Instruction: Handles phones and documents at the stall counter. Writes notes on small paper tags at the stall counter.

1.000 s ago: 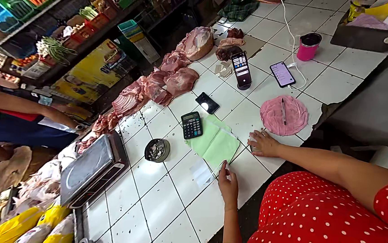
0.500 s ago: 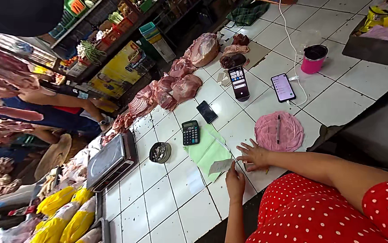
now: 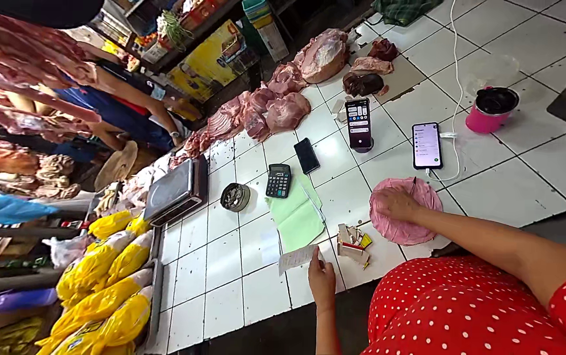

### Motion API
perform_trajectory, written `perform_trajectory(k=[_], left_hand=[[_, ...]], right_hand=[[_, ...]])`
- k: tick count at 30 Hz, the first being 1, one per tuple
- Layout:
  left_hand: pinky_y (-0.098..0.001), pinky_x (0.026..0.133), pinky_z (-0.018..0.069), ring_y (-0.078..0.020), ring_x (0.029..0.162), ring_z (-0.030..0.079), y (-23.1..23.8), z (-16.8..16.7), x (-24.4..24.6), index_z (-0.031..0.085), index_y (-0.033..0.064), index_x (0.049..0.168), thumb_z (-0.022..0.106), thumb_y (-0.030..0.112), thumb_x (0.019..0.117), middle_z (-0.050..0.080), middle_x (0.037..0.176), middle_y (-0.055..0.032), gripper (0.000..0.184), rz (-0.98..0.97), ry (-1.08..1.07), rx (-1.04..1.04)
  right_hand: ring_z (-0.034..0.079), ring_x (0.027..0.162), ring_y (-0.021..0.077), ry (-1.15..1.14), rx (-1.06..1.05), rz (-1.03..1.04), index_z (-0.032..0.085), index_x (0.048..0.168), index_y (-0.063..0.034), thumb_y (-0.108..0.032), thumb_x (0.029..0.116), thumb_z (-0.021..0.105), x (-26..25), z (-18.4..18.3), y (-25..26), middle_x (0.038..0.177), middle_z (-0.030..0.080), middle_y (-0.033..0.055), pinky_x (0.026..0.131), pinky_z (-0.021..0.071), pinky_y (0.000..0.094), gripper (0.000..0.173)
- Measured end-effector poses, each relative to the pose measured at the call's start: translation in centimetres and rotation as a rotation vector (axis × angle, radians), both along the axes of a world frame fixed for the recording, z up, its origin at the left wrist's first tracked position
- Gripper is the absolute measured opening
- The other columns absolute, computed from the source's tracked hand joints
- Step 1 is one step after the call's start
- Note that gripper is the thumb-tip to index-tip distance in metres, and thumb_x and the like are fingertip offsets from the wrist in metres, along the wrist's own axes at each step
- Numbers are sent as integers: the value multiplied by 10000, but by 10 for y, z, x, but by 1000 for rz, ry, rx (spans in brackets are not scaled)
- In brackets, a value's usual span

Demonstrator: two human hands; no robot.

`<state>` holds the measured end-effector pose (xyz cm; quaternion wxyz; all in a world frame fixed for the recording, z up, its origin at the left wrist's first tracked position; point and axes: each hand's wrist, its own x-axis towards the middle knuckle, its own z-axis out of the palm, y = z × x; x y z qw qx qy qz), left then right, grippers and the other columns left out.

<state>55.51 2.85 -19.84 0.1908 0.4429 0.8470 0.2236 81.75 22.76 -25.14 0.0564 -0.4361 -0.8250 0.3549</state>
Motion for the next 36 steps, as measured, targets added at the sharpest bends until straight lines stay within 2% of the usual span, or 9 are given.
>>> perform_trajectory(k=[3,6,9,13,19,25,30,32,36], left_hand=[[-537,813,521,-365,833,641,-7,3,4,508,-39,1466,560,-16,928,669,953,-265,540,65,19,33],[-534,786,517,-358,806,631,-24,10,9,513,-51,1456,555,-21,914,662,918,-264,544,127,26,64],[-546,785,524,-376,826,641,-53,12,13,496,-51,1468,546,-10,926,662,939,-278,545,221,37,45],[-572,787,520,-396,815,648,-97,10,21,483,-47,1482,567,-15,930,672,922,-292,559,368,56,-35],[-527,771,514,-341,785,622,-129,6,16,472,-10,1505,552,13,944,665,905,-253,567,486,47,-155],[-571,822,501,-390,845,632,-89,9,17,522,-11,1471,560,-15,922,671,951,-287,550,389,139,-87],[-531,759,492,-348,773,600,-64,3,33,533,-44,1447,541,-35,898,654,892,-274,549,301,144,13],[-523,753,494,-340,769,599,-64,-2,34,519,-44,1459,539,-24,900,654,892,-271,560,257,133,-4],[-497,762,497,-317,766,591,-68,4,35,480,-55,1483,526,-19,911,649,901,-272,574,254,117,-51]], right_hand=[[524,1347,438,234,-121,-386,382,1533,39,-348,1030,610,-13,24,50,1475,498,300,1130,418,570,674],[524,1321,492,483,-65,-650,324,1540,73,-279,954,725,-25,31,109,1461,475,353,1091,450,602,792],[545,1304,463,572,-113,-798,324,1554,24,-316,931,760,-38,39,158,1448,500,324,1077,456,598,833],[545,1293,467,537,-213,-828,582,1372,43,-320,987,699,-41,44,196,1355,580,316,1082,420,622,541],[637,1184,348,859,-178,-847,590,1335,58,-254,1102,477,-25,42,194,1256,650,275,1059,470,509,405],[631,1136,201,1118,-333,-843,520,1377,32,-276,1136,357,11,55,184,1273,617,205,1002,511,385,424],[639,1181,247,1207,-335,-784,397,1475,26,-199,1125,361,12,50,170,1325,599,224,1005,543,433,418],[653,1166,269,1198,-298,-795,412,1459,49,-155,1110,398,4,48,163,1299,617,243,1004,546,446,405],[637,1187,388,990,-181,-942,437,1457,13,-244,1123,398,-20,58,139,1314,619,268,999,509,570,423]])
